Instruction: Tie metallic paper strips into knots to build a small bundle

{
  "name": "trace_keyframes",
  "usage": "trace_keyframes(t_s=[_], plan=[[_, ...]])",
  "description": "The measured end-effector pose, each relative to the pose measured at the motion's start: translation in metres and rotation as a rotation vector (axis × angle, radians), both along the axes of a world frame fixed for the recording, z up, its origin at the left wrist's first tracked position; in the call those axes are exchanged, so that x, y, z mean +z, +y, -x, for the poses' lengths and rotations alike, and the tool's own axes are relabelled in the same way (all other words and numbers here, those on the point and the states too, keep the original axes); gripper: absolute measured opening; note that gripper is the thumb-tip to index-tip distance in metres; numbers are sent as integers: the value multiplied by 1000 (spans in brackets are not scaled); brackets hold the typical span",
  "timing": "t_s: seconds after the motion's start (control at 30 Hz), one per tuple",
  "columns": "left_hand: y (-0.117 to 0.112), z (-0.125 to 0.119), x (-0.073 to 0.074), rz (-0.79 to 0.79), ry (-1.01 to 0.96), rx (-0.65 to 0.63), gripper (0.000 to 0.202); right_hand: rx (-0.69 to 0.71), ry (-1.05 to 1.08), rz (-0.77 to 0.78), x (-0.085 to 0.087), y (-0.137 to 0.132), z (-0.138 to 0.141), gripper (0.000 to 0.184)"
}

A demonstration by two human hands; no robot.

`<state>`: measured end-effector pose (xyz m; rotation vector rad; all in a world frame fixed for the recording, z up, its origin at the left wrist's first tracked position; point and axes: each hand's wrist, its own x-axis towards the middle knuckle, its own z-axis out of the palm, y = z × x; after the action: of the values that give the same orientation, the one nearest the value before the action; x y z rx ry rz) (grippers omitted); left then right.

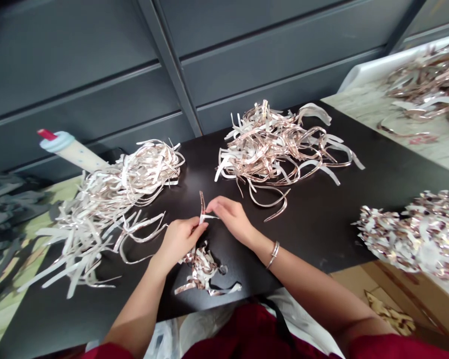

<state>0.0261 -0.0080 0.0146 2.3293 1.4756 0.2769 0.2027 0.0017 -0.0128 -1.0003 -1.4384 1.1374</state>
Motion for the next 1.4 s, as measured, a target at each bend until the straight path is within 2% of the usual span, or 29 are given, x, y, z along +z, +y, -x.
trace_keyframes(t_s=[0.07, 0.13, 0.23, 0.33, 0.47, 0.63, 0.83, 1.0, 1.2, 1.3, 1.4], plan=[[-4, -5, -1, -87, 110, -13, 30, -14, -264, -77, -1, -2, 6, 10], [-7, -8, -3, -123, 170, -2, 23, -51, -459, -142, -3, -2, 11, 14], [-11, -10, -5, -124, 171, 31, 25, -62, -560, -244, -8, 0, 16, 14], [-12, -11, -7, -84, 65, 45, 33, -82, -553, -353, -12, 0, 18, 17], [-10, -11, -5, -29, -93, 86, 27, -119, -409, -451, -12, -5, 19, 9], [-8, -11, -3, 35, -271, 135, 32, -157, -290, -363, -10, -9, 20, 12], [-4, -5, -15, 246, -627, 159, 51, -101, -262, -334, -9, -8, 13, 30], [0, -3, -21, 236, -730, 233, 35, -12, -283, -455, -9, -11, 16, 40], [3, -1, -16, 394, -946, 296, 29, 56, -320, -577, -9, -8, 9, 50], [4, 0, -13, 389, -980, 255, 28, 80, -332, -591, -10, -7, 4, 56], [4, 1, -11, 244, -821, 263, 26, 110, -340, -577, -10, -6, 2, 58]])
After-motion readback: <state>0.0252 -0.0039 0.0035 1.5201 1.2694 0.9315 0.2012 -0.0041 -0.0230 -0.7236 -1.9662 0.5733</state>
